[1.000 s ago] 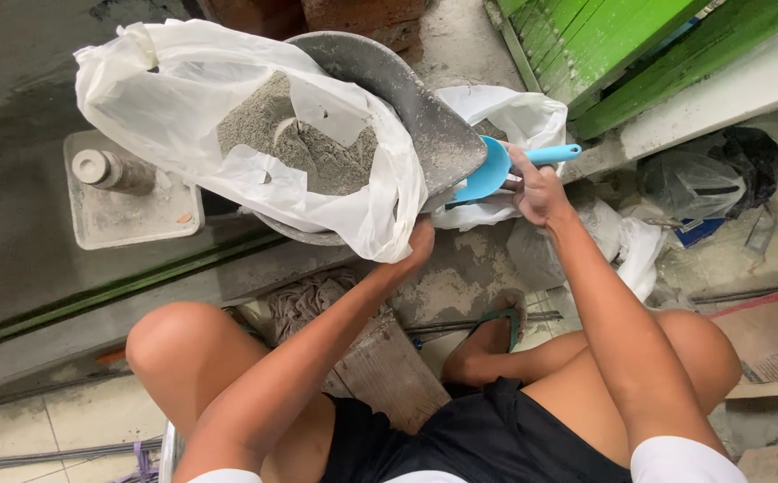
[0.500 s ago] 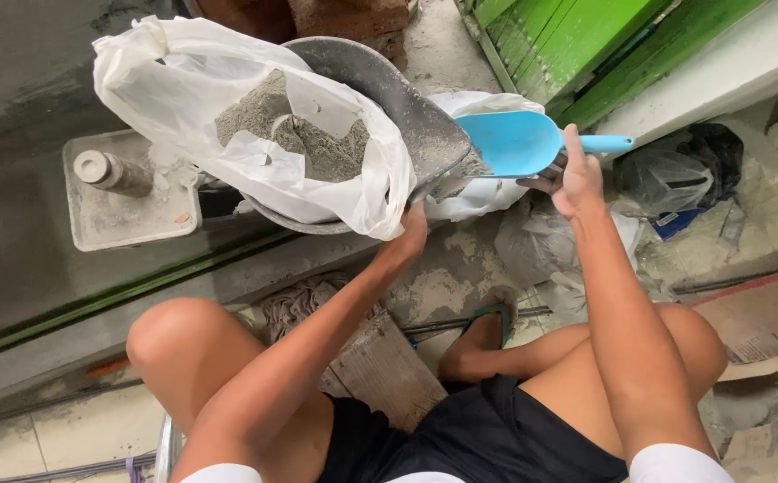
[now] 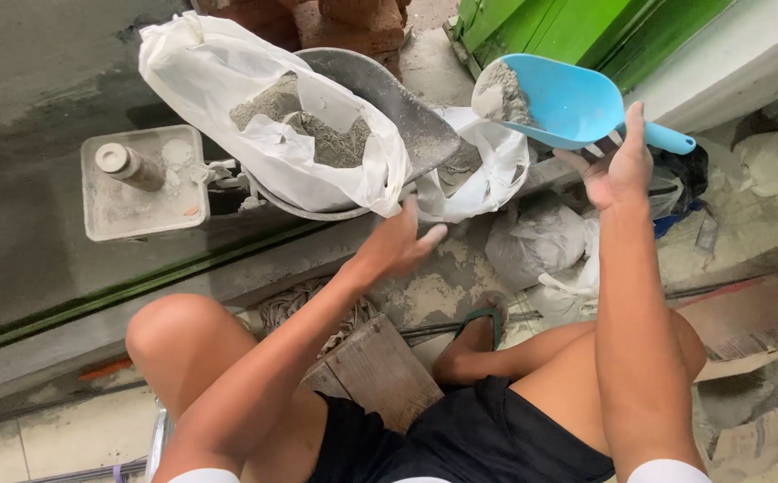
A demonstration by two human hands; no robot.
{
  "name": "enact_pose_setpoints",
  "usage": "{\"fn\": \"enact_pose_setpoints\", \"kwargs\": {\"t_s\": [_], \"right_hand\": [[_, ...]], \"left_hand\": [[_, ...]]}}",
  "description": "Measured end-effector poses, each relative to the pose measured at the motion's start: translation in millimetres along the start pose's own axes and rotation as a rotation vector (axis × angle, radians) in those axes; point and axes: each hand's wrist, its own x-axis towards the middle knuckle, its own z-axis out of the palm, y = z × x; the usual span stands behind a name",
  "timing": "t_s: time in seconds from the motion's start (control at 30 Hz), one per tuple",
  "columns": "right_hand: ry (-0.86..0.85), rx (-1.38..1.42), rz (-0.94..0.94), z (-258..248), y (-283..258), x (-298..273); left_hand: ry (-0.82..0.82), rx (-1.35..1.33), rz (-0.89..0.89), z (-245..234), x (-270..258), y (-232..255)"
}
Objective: Transferring cement from a bucket into a plastic bag using a hand scoop.
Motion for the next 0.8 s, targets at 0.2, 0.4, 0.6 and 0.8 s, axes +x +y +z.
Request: {"fn": "enact_pose_setpoints", "kwargs": {"t_s": [0.2,0.4,0.6,0.8], "right_hand": [[0.176,-0.099,-0.069,123,-17,-67],[-0.062,-0.188,0.015,177,-5,-97],[-0.243,-0.251,0.039,220,18,-110],[-0.397,-0.455,0.011,244,43,-111]], "left_hand": [[-0.029,0.248,0.365,-87,-89,62],[0.447,0.417,0.214,-137,-119,23],[0.548,0.544,0.114,-138,-108,-31],[0.583,0.509,0.172,-139,-111,-38]]}}
